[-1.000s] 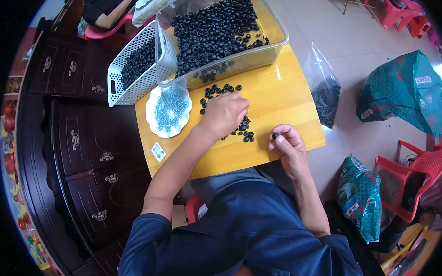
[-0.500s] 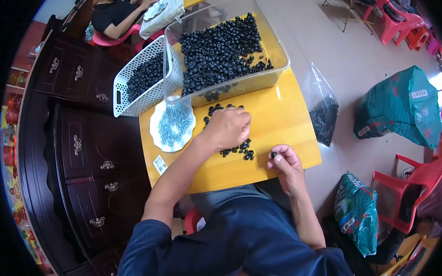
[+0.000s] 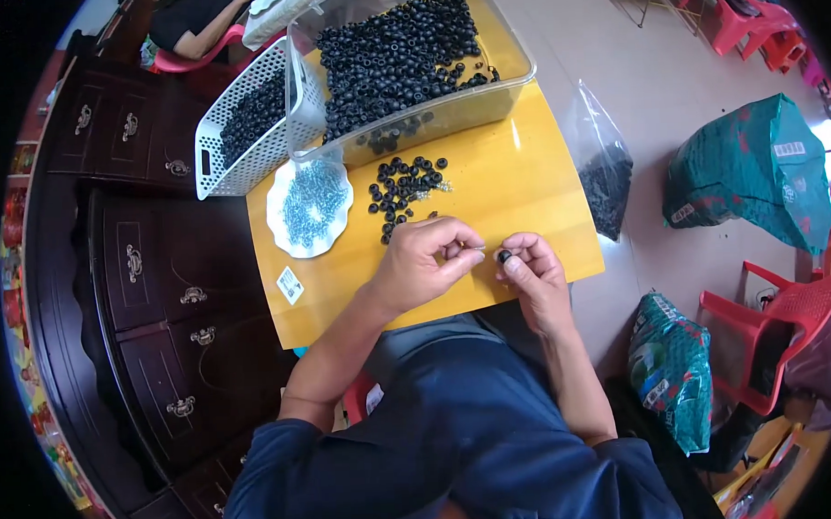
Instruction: The person assembles components by hand by picking up a black plastic piece and a small clear bead, then pressing the bead into the center of the plastic piece. This process is repeated multiple times, with each assembled unit being placed back onto the wooden table.
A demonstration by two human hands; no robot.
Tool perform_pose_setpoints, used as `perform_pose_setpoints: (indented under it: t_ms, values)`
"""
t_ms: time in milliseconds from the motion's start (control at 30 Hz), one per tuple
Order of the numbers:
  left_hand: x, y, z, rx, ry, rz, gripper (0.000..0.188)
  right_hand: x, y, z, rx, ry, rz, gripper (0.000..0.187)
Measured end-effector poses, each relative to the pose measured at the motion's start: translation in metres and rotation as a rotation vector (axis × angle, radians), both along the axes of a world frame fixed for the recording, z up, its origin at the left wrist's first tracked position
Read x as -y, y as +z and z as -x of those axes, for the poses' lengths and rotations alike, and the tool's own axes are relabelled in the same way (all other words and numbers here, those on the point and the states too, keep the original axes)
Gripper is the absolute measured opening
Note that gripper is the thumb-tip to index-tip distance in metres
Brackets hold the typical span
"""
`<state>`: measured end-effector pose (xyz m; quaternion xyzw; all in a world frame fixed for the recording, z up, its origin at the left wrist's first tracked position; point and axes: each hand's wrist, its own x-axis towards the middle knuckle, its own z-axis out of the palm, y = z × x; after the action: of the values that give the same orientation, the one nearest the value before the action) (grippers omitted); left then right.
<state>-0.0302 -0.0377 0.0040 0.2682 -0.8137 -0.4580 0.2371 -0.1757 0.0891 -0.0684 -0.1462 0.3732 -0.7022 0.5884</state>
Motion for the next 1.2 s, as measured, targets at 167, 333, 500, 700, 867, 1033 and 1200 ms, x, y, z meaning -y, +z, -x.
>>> perform_pose_setpoints:
  t_ms: [167,333,500,700,867,1033,1200]
  values:
    - [-0.010,-0.001,0.002,-0.008,-0.028,0.013,0.009,-0.003,0.002,0.000,0.003,0.023,0.010,0.025]
    - [-0.014,0.000,0.006,-0.031,-0.061,0.153,0.011,-0.006,0.005,0.001,0.053,0.047,-0.029,0.022]
    - [-0.015,0.001,0.006,-0.034,-0.082,0.207,0.012,-0.005,0.009,0.000,0.052,0.044,-0.044,0.018]
    - [-0.017,-0.003,0.007,-0.050,-0.094,0.203,0.012,-0.005,0.006,0.001,0.037,0.058,-0.022,0.015]
    - [-0.017,0.001,-0.001,0.024,-0.096,-0.006,0.015,-0.011,-0.001,0.006,0.041,0.144,0.023,0.019]
    - [-0.021,0.000,-0.012,0.025,-0.153,-0.366,0.019,-0.015,0.000,0.008,0.057,0.307,0.092,0.022]
    - [-0.016,0.004,-0.026,0.033,-0.066,-0.378,0.015,-0.015,0.001,0.008,0.205,0.301,0.137,0.024]
